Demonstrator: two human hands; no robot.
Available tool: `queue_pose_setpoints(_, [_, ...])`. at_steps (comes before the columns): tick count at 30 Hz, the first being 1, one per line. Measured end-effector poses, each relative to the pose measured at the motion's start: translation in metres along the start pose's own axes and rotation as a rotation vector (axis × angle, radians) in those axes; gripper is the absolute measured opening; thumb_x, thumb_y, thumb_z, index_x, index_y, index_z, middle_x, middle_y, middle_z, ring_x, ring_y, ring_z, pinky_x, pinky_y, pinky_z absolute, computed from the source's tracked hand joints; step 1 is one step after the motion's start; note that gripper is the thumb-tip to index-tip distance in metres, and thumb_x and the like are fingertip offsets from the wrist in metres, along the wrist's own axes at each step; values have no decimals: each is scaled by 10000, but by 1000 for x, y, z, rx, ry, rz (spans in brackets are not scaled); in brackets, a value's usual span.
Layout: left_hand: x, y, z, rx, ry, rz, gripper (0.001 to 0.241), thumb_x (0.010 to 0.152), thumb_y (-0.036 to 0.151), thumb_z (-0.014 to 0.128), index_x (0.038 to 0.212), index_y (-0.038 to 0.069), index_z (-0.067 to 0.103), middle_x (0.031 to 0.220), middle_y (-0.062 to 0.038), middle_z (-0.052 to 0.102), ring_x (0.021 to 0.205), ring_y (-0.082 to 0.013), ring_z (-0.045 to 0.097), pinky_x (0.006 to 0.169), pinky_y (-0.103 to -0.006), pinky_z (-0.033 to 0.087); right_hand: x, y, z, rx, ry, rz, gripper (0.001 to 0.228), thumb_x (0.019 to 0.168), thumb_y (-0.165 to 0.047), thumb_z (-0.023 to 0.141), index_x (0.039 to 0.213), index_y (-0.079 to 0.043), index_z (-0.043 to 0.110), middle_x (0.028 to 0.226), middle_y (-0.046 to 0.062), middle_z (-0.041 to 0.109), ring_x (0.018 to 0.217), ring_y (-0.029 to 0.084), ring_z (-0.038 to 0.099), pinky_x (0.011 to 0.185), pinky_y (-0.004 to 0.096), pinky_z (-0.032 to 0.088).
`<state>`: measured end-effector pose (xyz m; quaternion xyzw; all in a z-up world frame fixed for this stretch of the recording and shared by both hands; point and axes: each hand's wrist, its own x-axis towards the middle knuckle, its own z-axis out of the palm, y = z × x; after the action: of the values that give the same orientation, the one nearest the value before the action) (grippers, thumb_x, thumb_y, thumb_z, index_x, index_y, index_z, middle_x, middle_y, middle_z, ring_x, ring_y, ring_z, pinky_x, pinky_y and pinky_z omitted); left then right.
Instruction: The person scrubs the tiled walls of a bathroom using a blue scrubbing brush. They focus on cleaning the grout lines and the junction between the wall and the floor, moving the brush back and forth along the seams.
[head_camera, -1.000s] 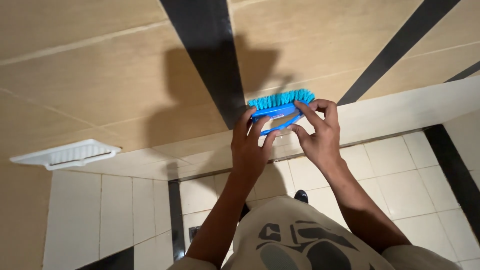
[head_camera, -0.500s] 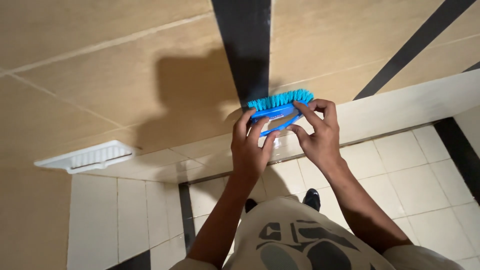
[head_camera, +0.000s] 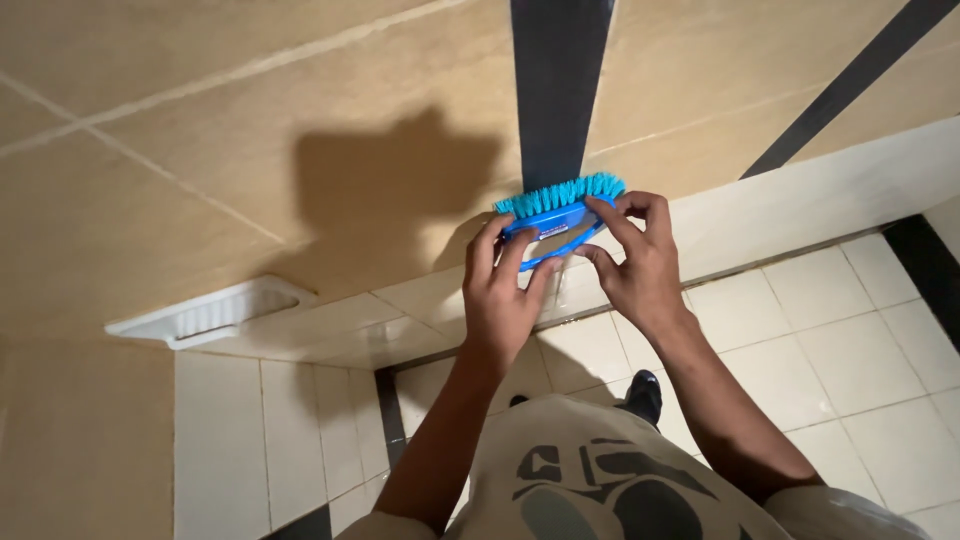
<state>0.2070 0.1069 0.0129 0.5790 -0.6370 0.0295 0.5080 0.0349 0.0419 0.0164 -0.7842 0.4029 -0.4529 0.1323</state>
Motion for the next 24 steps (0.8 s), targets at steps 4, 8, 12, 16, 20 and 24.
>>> queue_pose_setpoints(4, [-3, -7, -1, -18, -18, -6, 431, 850, 213, 873, 1205, 40, 699, 1379, -150, 553, 1213, -347, 598, 973, -423, 558, -1, -6, 4, -40, -18, 6, 596, 792, -66, 887, 1348, -88, 674, 1228, 179, 523, 1075, 327, 610, 922, 392, 564])
queue_pose_setpoints(8, [-6, -12, -4, 21, -31, -2, 453, 845, 225, 875, 1216, 41, 692, 1375, -148, 559, 1222, -354, 596, 987, -433, 549, -1, -12, 7, -128, -38, 10, 605, 770, -78, 886, 1341, -94, 688, 1273, 210, 519, 1130, 373, 573, 945, 443, 549])
queue_pose_setpoints(12, [-13, -20, -3, -7, -64, -23, 456, 864, 221, 862, 1242, 41, 678, 1386, -155, 556, 1230, -360, 594, 1002, -440, 549, -4, -15, 11, -244, -64, -32, 617, 746, -69, 890, 1329, -95, 692, 1399, 216, 520, 1170, 405, 520, 924, 497, 519])
queue_pose_setpoints(16, [-18, -24, 0, 5, -68, -31, 455, 866, 215, 851, 1250, 44, 676, 1397, -155, 556, 1255, -378, 587, 1006, -442, 544, -11, -4, 20, -222, -60, -43, 621, 770, -46, 879, 1356, -97, 679, 1425, 190, 519, 1236, 403, 523, 952, 483, 532])
queue_pose_setpoints(20, [-23, -30, 4, -11, -104, -66, 488, 872, 224, 855, 1280, 44, 656, 1397, -142, 562, 1245, -375, 584, 1027, -453, 526, -15, 4, 26, -159, -89, -50, 622, 775, 16, 845, 1360, -100, 668, 1444, 178, 518, 1265, 380, 526, 972, 451, 556])
queue_pose_setpoints(24, [-27, -36, 9, -5, -107, -44, 497, 863, 217, 852, 1281, 48, 642, 1402, -145, 555, 1251, -377, 571, 1033, -458, 518, -15, 8, 30, -159, -101, -86, 634, 745, 39, 842, 1341, -87, 670, 1405, 156, 551, 1239, 389, 527, 942, 435, 556])
